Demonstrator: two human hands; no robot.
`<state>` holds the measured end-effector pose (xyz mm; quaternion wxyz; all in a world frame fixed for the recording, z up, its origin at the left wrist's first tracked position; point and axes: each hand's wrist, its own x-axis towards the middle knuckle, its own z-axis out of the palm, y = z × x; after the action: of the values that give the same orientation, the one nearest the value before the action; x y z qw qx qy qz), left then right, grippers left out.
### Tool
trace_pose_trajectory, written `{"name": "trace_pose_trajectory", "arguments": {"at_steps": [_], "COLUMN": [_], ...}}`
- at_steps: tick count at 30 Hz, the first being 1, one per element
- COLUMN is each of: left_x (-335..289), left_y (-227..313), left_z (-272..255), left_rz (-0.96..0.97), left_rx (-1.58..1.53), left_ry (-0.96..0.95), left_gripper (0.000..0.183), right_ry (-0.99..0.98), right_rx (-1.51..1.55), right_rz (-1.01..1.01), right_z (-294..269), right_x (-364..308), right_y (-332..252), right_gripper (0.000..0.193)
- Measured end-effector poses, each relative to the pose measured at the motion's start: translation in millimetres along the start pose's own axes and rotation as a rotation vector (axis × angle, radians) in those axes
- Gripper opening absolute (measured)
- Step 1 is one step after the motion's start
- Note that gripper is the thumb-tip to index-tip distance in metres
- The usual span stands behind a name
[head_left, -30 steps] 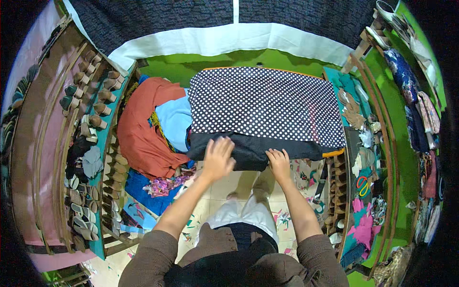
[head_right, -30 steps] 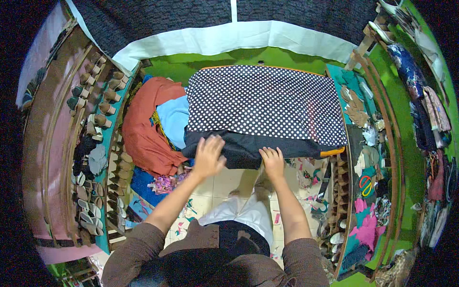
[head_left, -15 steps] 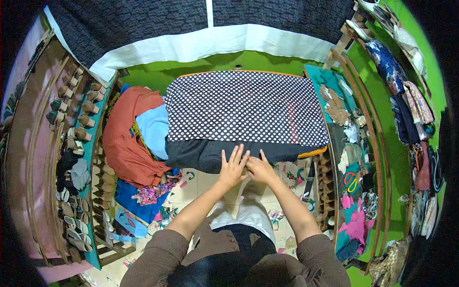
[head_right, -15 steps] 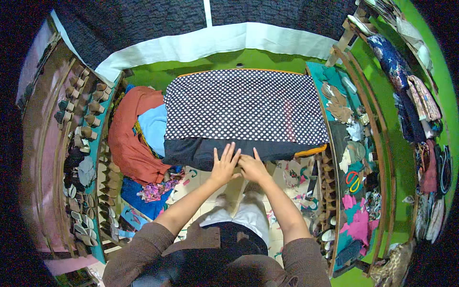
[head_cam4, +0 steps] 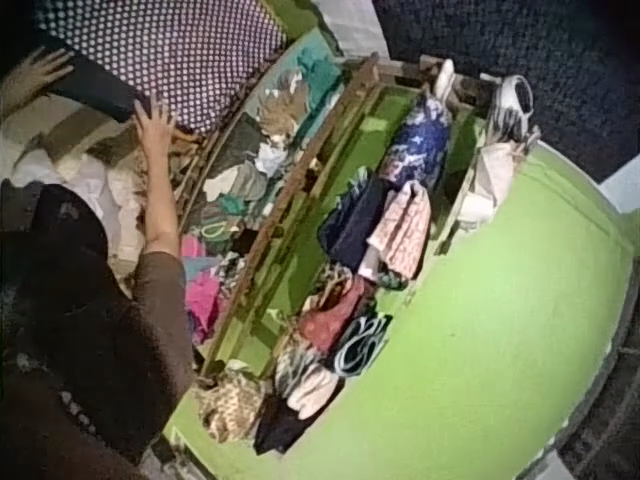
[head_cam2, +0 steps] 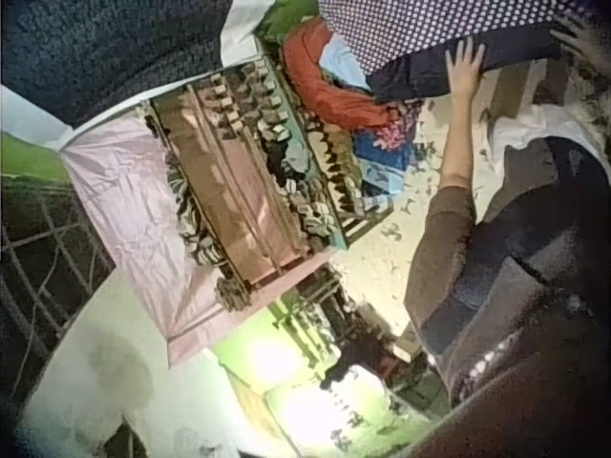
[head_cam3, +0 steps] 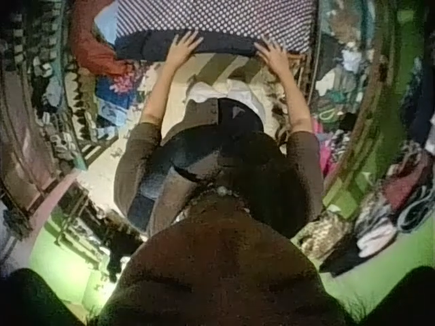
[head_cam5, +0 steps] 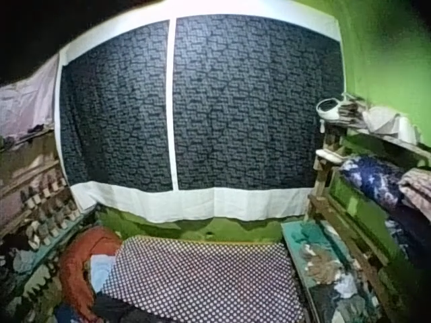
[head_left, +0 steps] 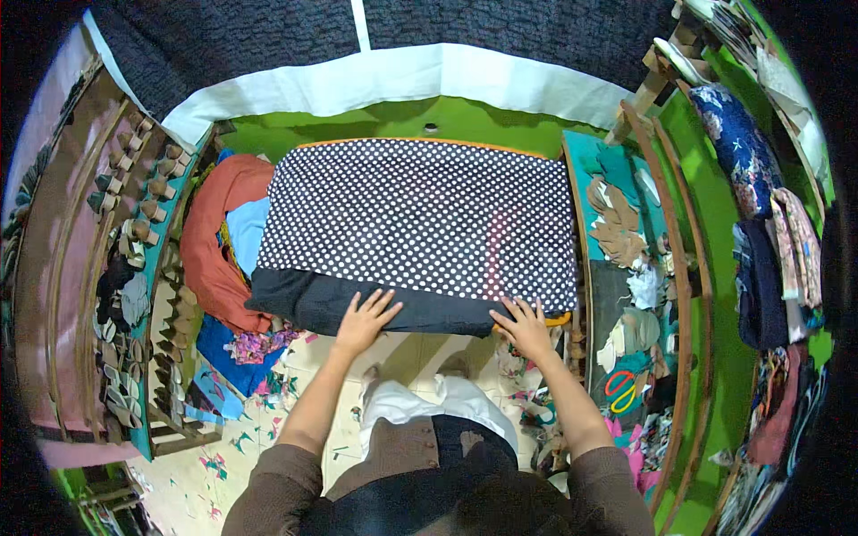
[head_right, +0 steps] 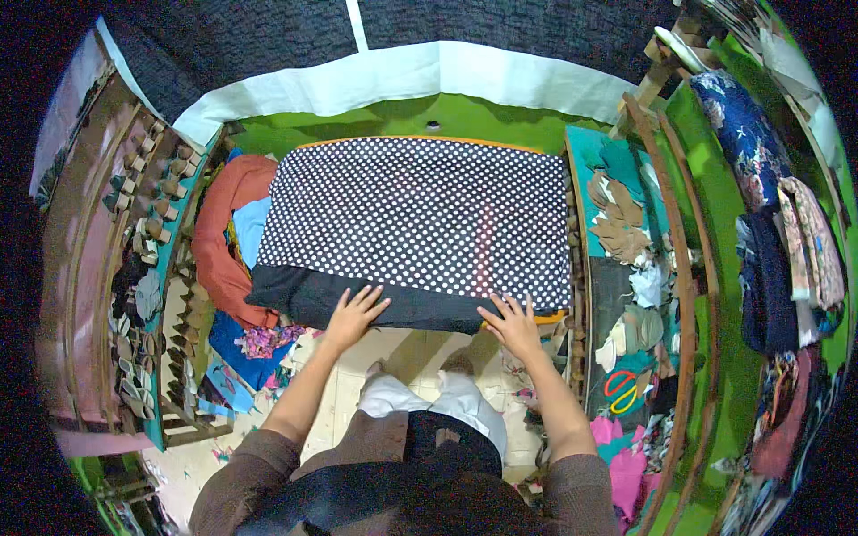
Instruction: Folding several pieces of patterned fabric on a table and placing them on a shelf.
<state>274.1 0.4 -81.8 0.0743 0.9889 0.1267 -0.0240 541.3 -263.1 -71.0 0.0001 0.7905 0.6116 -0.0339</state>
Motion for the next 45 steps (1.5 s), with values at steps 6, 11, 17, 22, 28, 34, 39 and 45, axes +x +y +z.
{"name": "trace_pose_trajectory", "arguments": {"at_steps": [6,11,17,22,28,34,39,45], "left_x": [-8,23,106,198,266,242,236,246], "left_y": [3,3,-56,-124,-145,-62,-29,-3], "left_z": [-17,-52,-127,-124,-87,-64,-33,-24], "left_rz": [-0.141,-0.283,-0.299,-0.165,-0.261,0.124,0.222,0.216], "left_rx": [-0.167,-0.416,-0.467,-0.206,0.000,-0.218,-0.191,-0.266], "left_ry": [0.141,0.178,0.055,0.106,0.262,0.239,0.168,0.115], "left_gripper": [0.040,0.026,0.018,0.021,0.029,0.054,0.055,0.068], "right_ry": [0.124,-0.119,0.238,0.279,0.062,0.179,0.270,0.008], "right_rx": [0.168,0.445,0.525,0.202,-0.062,0.116,0.201,0.196], "right_rz": [-0.174,0.056,0.094,0.011,0.118,0.076,0.228,0.208], "right_z": [-10,-30,-91,-96,-88,-99,-113,-93], "right_x": [12,40,122,199,274,230,159,101], "right_y": [23,43,80,125,144,88,89,99], "right_gripper": [0.024,0.016,0.017,0.011,0.019,0.029,0.048,0.090]}}
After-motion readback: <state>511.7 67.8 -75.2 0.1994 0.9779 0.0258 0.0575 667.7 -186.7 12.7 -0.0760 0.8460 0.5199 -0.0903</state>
